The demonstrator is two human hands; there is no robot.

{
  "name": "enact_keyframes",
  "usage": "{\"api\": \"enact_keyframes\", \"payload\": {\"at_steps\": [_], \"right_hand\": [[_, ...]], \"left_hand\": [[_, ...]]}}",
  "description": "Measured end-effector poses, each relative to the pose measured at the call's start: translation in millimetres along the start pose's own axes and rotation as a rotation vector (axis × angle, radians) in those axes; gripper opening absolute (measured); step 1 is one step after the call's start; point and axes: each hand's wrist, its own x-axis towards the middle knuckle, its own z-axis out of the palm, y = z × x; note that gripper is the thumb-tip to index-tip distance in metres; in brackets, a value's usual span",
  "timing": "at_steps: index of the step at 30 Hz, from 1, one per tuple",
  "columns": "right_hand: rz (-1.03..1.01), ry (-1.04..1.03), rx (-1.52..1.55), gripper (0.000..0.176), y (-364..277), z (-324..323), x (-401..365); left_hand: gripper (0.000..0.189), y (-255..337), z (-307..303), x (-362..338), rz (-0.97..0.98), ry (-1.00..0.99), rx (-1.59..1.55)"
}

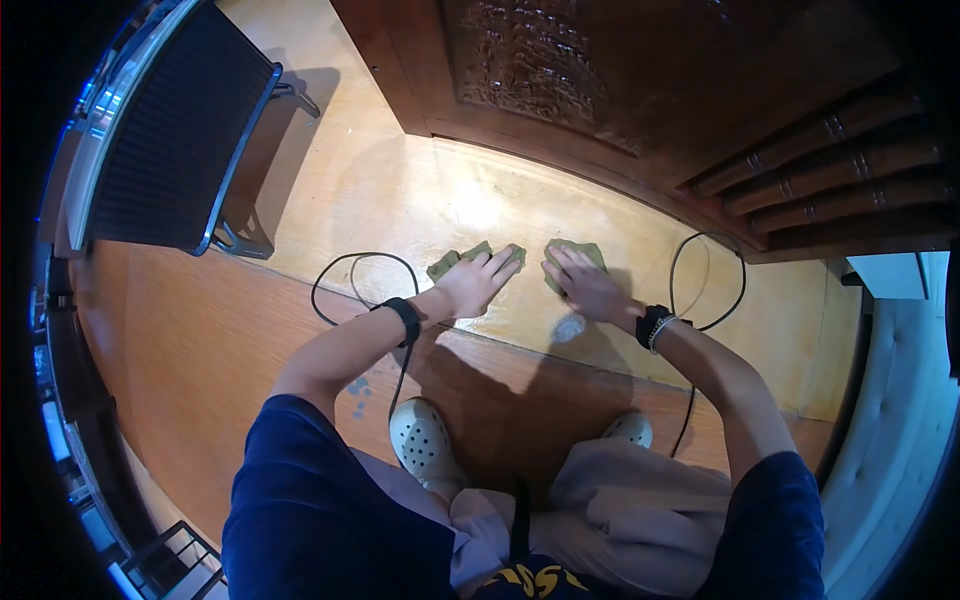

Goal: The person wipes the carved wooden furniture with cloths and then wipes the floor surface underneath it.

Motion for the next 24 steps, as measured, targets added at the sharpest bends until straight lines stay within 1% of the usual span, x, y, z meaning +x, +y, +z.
{"api": "enact_keyframes", "payload": {"at_steps": [2, 4, 6, 7, 10, 12, 14, 17, 18, 20, 22, 24], "right_hand": [[0.001, 0.01, -0.028, 0.074, -1.5, -1.1, 0.1], [0.017, -0.024, -0.032, 0.075, -2.8, -3.8, 0.9], [0.02, -0.053, -0.031, 0.077, -2.5, -3.8, 1.9], [0.019, -0.08, -0.03, 0.079, 0.2, -5.7, -0.6], [0.023, -0.099, -0.046, 0.079, -1.9, -9.6, -0.1], [0.027, -0.107, -0.056, 0.079, -2.7, -10.1, 0.0], [0.032, -0.115, -0.062, 0.079, -3.6, -10.3, 0.0], [0.018, -0.082, -0.024, 0.08, -4.8, -10.9, -0.4], [0.018, -0.068, -0.027, 0.076, -5.2, -11.7, -0.3], [0.021, -0.054, -0.029, 0.073, -4.9, -11.2, -1.1], [-0.004, -0.027, -0.079, 0.071, -2.8, -7.5, -0.8], [-0.001, -0.025, -0.067, 0.071, -2.2, -6.2, -1.3]], "left_hand": [[0.083, -3.0, 2.5, 3.2, -0.005, -0.001, 0.015], [0.084, -6.0, -1.9, 10.6, -0.009, -0.002, 0.033], [0.082, -5.4, -6.2, 26.8, -0.133, -0.006, 0.098], [0.082, -3.4, -10.0, 38.2, -0.137, -0.011, 0.1], [0.075, -11.5, -15.0, 66.6, -0.29, -0.045, 0.056], [0.079, -16.7, -13.1, 80.0, -0.299, -0.029, 0.078], [0.077, -15.2, -20.0, 86.8, -0.367, -0.096, 0.002], [0.078, -11.8, -24.1, 87.3, -0.401, -0.109, -0.03], [0.078, -13.6, -21.8, 87.6, -0.4, -0.109, -0.031], [0.076, -18.2, -16.0, 87.2, -0.354, -0.094, -0.01], [0.076, -17.2, -17.3, 87.4, -0.354, -0.096, -0.016], [0.076, -17.7, -16.8, 87.4, -0.355, -0.098, -0.025]]}}
